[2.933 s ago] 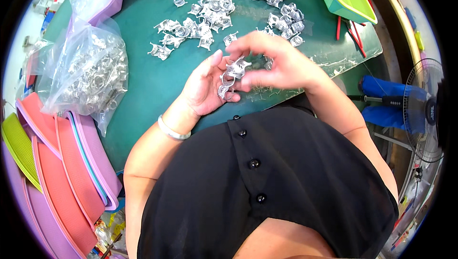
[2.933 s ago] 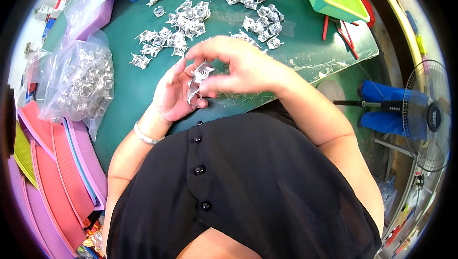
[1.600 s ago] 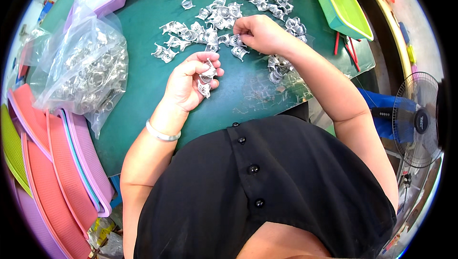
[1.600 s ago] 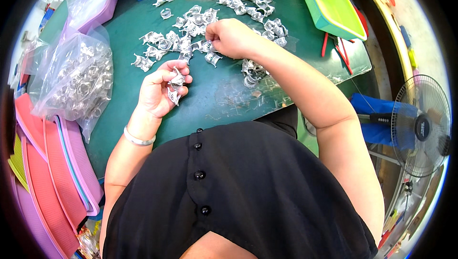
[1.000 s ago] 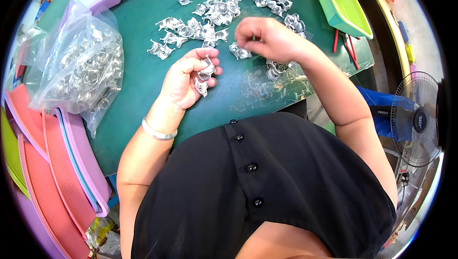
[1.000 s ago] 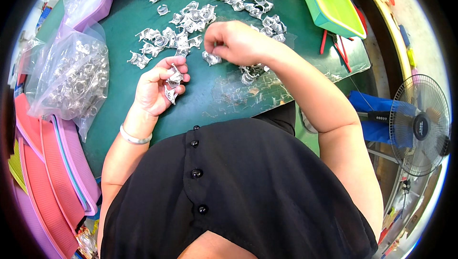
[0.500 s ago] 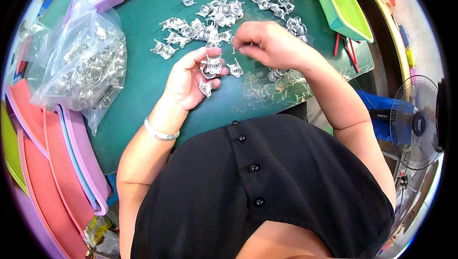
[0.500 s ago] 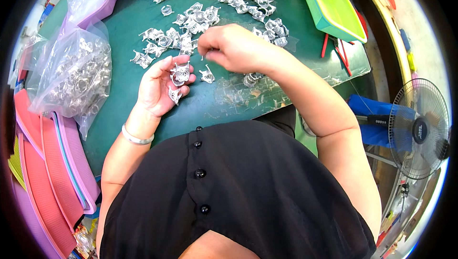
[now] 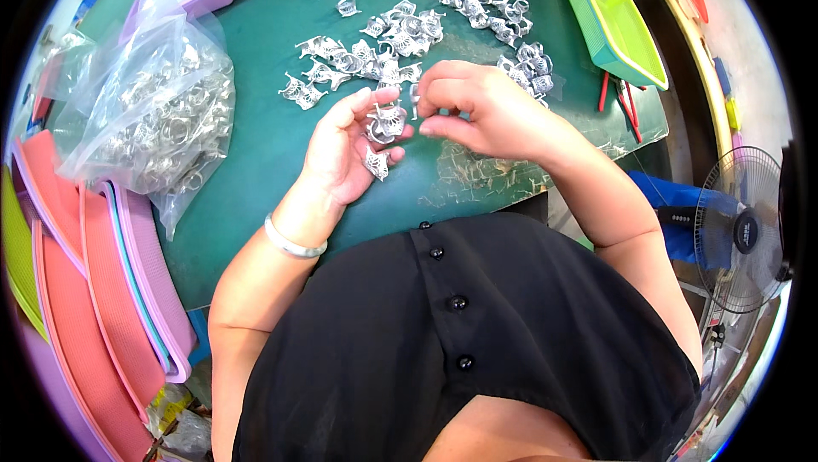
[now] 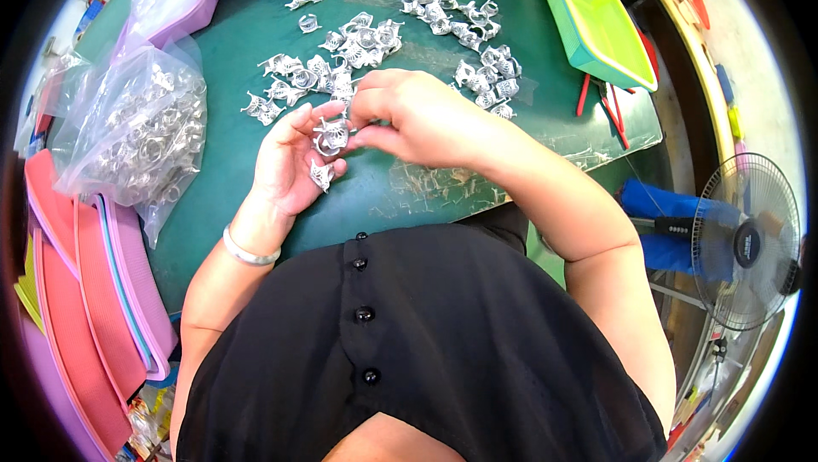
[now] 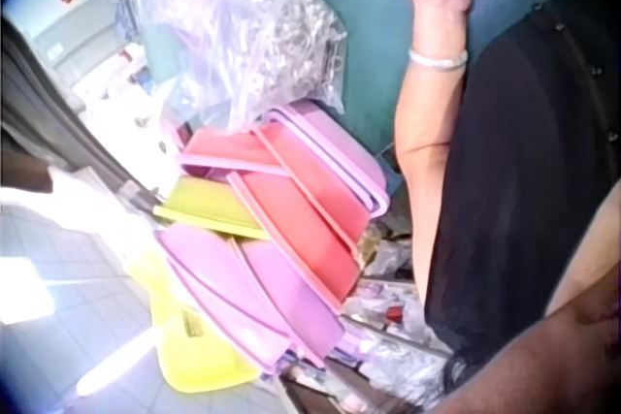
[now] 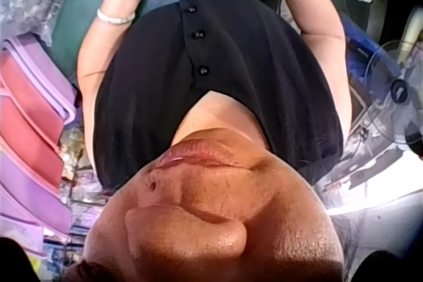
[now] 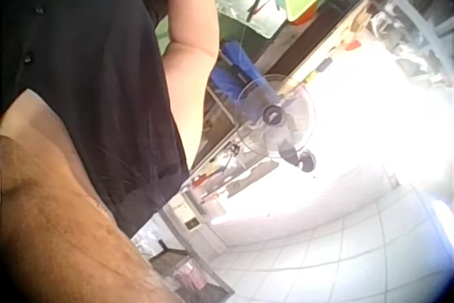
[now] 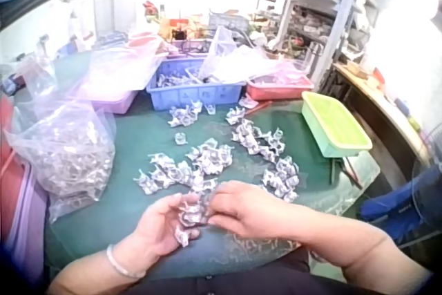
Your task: The person repeatedly picks up small silver metal charms and key rings from a green table, connects them by hand, and places the assembled units back on the table. The person occasionally gathers loose parts from a plastic bag and continues assembling without using tools.
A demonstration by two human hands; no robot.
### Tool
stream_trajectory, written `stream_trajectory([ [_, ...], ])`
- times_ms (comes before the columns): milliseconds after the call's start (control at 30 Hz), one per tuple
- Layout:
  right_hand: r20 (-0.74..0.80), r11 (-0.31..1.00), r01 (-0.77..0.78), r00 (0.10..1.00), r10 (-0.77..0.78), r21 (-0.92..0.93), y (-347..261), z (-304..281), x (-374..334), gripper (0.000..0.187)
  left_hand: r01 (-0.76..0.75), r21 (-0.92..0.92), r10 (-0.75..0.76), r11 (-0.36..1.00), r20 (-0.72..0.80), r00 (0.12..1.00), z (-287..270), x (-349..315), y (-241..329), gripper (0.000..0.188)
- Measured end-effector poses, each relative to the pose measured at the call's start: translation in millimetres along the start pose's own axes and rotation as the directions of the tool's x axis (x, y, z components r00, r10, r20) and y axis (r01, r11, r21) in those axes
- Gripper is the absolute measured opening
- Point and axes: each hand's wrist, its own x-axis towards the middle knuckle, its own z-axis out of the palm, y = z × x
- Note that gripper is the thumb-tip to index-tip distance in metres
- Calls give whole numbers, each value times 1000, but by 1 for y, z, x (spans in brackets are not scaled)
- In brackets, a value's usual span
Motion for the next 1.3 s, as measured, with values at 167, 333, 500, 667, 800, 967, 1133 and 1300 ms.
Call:
stream_trajectory([
  [167, -43, 983, 176, 984, -174, 60, -30, 12, 17, 20, 29, -251, -12, 968, 68, 998, 13, -4, -5, 33],
  [333, -167, 993, 117, 979, -121, -30, -16, -4, 27, 18, 31, -194, -2, 981, 150, 989, -1, -17, 7, 24],
  [500, -62, 989, -60, 997, 52, -136, 29, -5, 51, 20, -340, -3, 335, 940, 182, 924, 3, -73, 74, 23],
  [667, -26, 975, -62, 998, 57, -211, 53, 12, 103, 27, -800, 571, 928, 187, 165, 334, 23, -137, 175, 31],
  [800, 63, 966, -36, 997, 54, -257, 43, 27, 125, 38, -14, 977, 961, -211, 210, 178, -3, -140, 232, 31],
  [967, 202, 935, 26, 978, 49, -353, 41, 36, 118, 34, 343, 842, 811, -417, 175, 558, -22, -131, 230, 34],
  [1133, 294, 934, -66, 939, 177, -351, 50, 20, 95, 19, 20, 754, 753, -657, 657, -38, 16, -105, 167, 21],
  [1300, 215, 948, -22, 972, 95, -316, 39, 26, 113, 23, -80, 884, 747, -460, 434, 503, -8, -49, 80, 31],
])
